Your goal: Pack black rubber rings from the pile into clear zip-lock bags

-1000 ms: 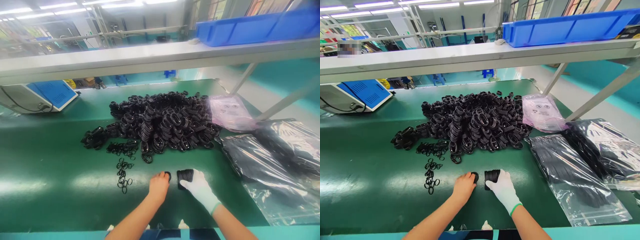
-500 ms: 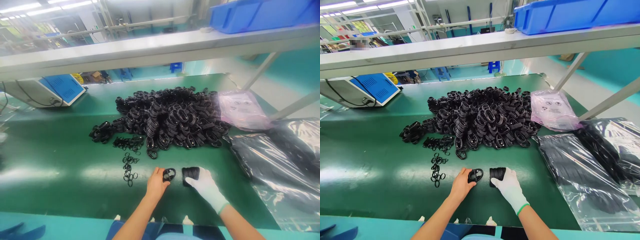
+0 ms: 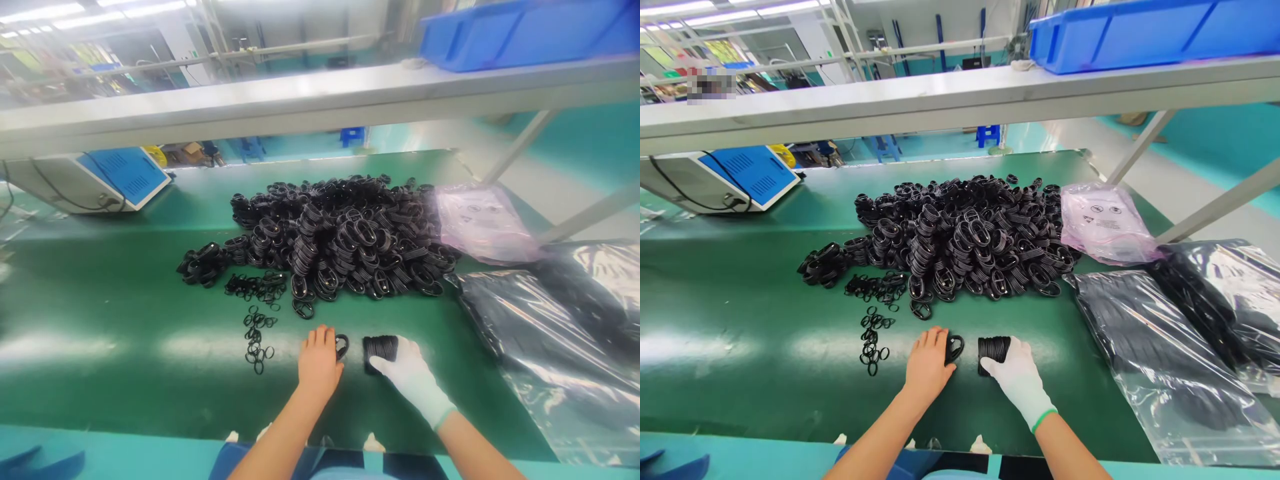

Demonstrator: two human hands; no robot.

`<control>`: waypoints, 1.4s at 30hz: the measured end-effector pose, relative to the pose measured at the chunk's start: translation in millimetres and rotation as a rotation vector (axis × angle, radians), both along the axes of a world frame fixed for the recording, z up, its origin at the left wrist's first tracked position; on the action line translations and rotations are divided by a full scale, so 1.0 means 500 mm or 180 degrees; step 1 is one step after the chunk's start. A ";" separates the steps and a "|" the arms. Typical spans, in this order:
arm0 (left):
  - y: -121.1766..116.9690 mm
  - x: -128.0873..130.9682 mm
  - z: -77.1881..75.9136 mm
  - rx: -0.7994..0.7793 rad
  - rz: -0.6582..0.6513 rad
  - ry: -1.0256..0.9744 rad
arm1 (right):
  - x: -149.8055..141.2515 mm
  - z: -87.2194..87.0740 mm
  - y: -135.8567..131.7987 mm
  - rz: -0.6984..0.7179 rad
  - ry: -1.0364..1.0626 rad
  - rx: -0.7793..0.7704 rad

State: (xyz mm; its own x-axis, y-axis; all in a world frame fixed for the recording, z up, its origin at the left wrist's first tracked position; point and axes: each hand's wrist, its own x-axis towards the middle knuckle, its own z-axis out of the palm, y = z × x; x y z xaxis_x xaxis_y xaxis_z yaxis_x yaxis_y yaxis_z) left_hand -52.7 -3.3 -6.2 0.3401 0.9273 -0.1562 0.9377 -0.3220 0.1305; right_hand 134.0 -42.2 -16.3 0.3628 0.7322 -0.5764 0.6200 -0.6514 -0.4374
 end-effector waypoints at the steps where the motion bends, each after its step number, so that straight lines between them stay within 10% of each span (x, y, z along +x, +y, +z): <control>1: 0.007 0.007 0.005 -0.0087 -0.0100 0.0026 | 0.000 -0.001 0.000 0.0028 0.0013 -0.0004; 10: 0.020 0.037 -0.041 -0.1893 0.0550 -0.1663 | -0.002 0.008 -0.004 -0.0055 0.0054 0.0128; 35: -0.018 0.045 -0.089 -0.2197 0.0815 -0.2594 | -0.034 0.014 0.001 -0.0078 -0.0233 0.0025; 42: -0.011 -0.004 -0.061 -0.1827 0.0356 -0.2216 | -0.053 -0.002 0.006 -0.0195 -0.0550 0.0057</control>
State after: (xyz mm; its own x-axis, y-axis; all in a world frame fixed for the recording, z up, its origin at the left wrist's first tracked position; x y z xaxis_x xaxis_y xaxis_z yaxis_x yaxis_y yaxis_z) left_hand -54.4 -8.5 -36.7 0.4433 0.8036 -0.3971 0.6087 0.0554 0.7915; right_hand 107.6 -39.1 -17.5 0.4993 0.7154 -0.4887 0.6463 -0.6832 -0.3398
